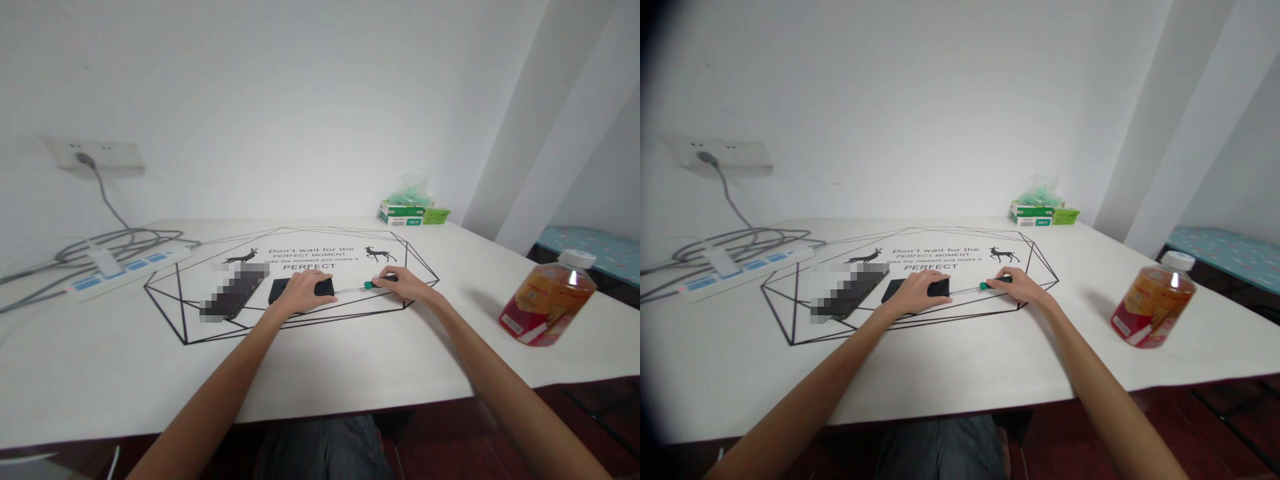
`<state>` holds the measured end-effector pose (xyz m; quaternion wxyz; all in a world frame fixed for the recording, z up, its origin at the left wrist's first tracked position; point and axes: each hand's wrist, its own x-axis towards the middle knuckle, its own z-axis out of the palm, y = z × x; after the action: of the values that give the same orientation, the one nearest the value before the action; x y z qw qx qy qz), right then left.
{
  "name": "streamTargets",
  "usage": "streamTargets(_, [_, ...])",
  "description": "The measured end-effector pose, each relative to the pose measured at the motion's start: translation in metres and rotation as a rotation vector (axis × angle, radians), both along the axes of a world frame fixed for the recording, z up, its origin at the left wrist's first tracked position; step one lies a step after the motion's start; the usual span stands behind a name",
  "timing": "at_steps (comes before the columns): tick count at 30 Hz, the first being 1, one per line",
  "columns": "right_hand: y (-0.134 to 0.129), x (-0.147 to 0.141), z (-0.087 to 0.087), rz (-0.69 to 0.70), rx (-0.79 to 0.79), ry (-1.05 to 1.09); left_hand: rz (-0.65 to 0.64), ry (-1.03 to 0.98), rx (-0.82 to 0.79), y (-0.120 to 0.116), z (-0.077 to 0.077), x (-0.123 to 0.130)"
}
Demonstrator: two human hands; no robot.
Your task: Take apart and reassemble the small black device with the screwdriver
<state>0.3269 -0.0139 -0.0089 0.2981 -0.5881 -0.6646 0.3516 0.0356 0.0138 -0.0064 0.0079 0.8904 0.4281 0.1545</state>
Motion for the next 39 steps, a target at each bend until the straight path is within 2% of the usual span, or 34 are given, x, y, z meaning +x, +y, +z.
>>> streamTargets(3, [0.001,0.002,-0.001,0.039,-0.063,0.077,0.000,0.001,0.003,0.000,0.000,0.000])
streamTargets(5, [0.000,0.003,-0.001,0.064,-0.045,0.095,0.000,-0.002,0.004,0.001,0.000,0.000])
streamTargets(13, [-0.002,0.000,0.001,0.036,0.042,-0.014,-0.013,-0.015,0.016,0.003,-0.003,-0.001])
streamTargets(20, [-0.007,-0.004,0.008,0.062,-0.082,0.163,-0.007,-0.010,0.007,0.001,-0.001,-0.001])
streamTargets(23, [-0.009,-0.004,0.010,0.080,-0.089,0.215,0.000,-0.018,-0.001,0.002,-0.002,-0.001])
streamTargets(26, [-0.008,-0.004,0.009,0.113,-0.023,0.194,0.002,-0.032,-0.006,0.002,-0.003,-0.001])
streamTargets(31, [-0.006,-0.004,0.005,0.062,0.051,0.050,-0.004,-0.025,-0.008,0.000,-0.001,-0.001])
streamTargets(39, [-0.008,-0.005,0.009,0.049,-0.053,0.096,-0.002,-0.020,-0.012,0.001,-0.001,-0.001])
